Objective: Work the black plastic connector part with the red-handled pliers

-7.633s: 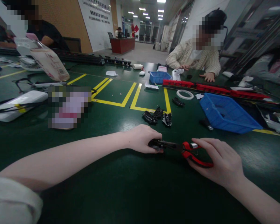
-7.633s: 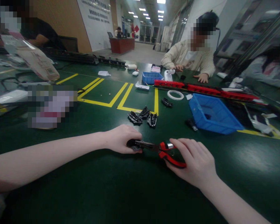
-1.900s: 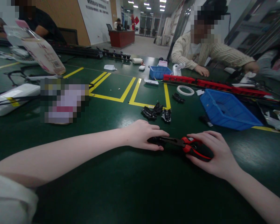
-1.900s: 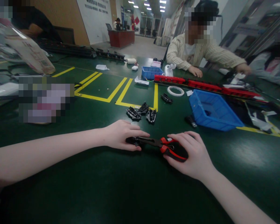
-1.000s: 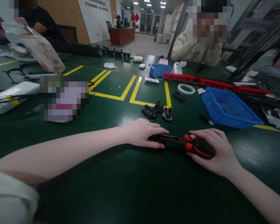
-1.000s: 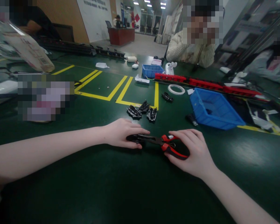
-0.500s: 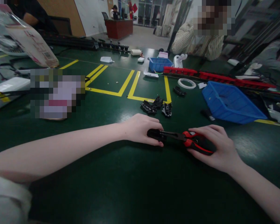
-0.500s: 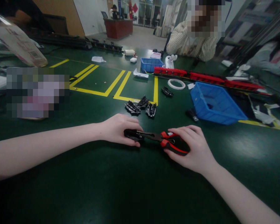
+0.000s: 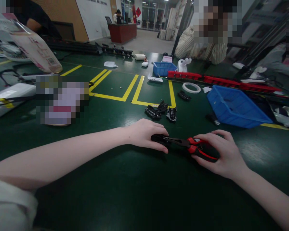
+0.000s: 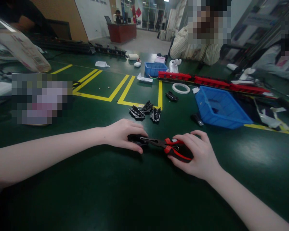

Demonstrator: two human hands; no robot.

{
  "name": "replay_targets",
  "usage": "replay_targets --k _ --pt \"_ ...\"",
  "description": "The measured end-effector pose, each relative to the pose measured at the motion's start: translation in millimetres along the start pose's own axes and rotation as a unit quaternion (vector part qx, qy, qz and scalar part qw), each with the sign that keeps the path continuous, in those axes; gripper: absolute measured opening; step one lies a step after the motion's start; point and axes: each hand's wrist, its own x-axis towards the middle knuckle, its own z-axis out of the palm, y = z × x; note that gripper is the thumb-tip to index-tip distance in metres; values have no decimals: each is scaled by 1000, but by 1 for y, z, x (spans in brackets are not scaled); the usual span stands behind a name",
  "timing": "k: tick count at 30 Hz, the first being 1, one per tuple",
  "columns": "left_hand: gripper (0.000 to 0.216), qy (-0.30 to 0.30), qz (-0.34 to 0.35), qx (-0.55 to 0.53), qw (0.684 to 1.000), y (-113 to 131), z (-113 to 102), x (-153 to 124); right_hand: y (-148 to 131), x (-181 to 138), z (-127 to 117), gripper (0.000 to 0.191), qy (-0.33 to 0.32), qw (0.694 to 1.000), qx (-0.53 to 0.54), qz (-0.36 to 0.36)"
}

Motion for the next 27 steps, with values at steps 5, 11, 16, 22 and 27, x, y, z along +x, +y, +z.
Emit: replay_targets --k 5,11,16,22,27 --pt "44 -22 31 2 999 -1 -1 0 -2 0 -2 42 34 996 -70 -49" --pt "48 -25 47 29 998 -2 2 0 -9 -3 -1 36 96 990 -93 -44" --pt "47 -34 54 24 998 -2 2 -1 -10 -4 -1 36 107 987 -104 -53" --pt "46 -37 35 16 999 1 0 1 -8 0 -3 34 93 991 -76 -61" --pt "45 -30 10 17 999 1 1 1 -8 1 -2 33 69 995 -52 -39"
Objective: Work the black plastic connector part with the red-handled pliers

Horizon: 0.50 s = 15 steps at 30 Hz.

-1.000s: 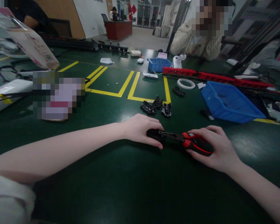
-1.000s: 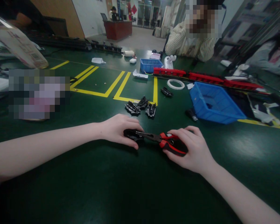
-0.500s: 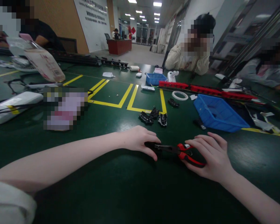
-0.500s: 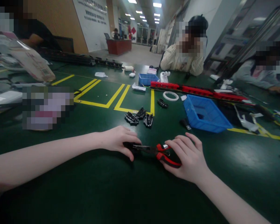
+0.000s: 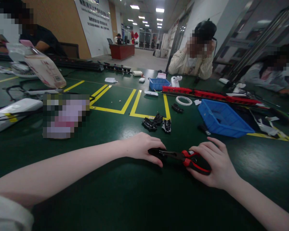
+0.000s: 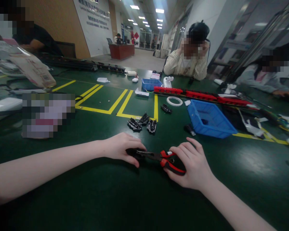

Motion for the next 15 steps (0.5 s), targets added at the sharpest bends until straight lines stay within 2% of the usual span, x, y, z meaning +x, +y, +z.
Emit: replay_targets --k 4,15 --pt "44 6 -7 -3 1000 0 1 -1 0 0 0 34 -18 1000 9 10" --pt "33 1 26 28 999 2 2 -1 -1 0 0 35 -13 1000 -5 -9"
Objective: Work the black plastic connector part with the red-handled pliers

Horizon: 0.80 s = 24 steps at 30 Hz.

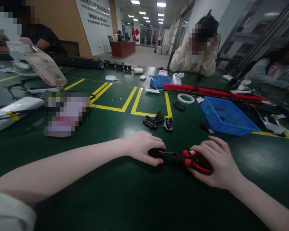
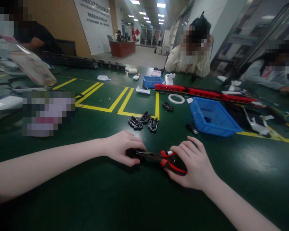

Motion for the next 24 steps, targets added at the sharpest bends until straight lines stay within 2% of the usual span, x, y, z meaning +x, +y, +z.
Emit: replay_targets --k 4,10,18,24 --pt "35 -2 10 9 1000 -1 0 0 0 0 0 35 5 1000 -5 -5" --pt "56 4 50 16 999 -2 -1 -1 -1 0 0 35 3 1000 -8 -7" --pt "29 -6 27 18 999 0 1 1 -3 0 -2 36 -3 1000 -16 -12" --pt "24 -21 -20 -15 999 1 0 2 -4 2 0 36 -5 1000 -5 11"
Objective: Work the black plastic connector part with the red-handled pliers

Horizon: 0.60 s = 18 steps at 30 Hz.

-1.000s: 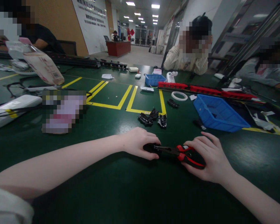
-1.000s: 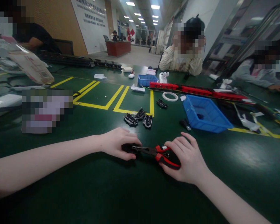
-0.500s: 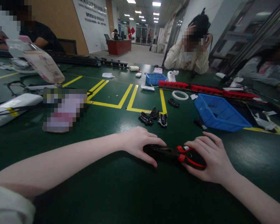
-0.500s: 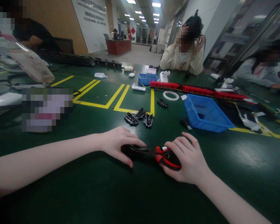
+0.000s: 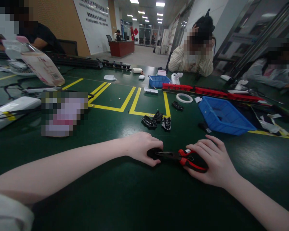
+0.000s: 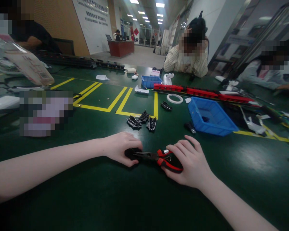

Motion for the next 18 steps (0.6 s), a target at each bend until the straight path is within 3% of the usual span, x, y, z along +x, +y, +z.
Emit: replay_targets --k 18 --pt "36 2 6 -4 1000 -1 0 1 7 -1 2 47 -17 1000 20 7"
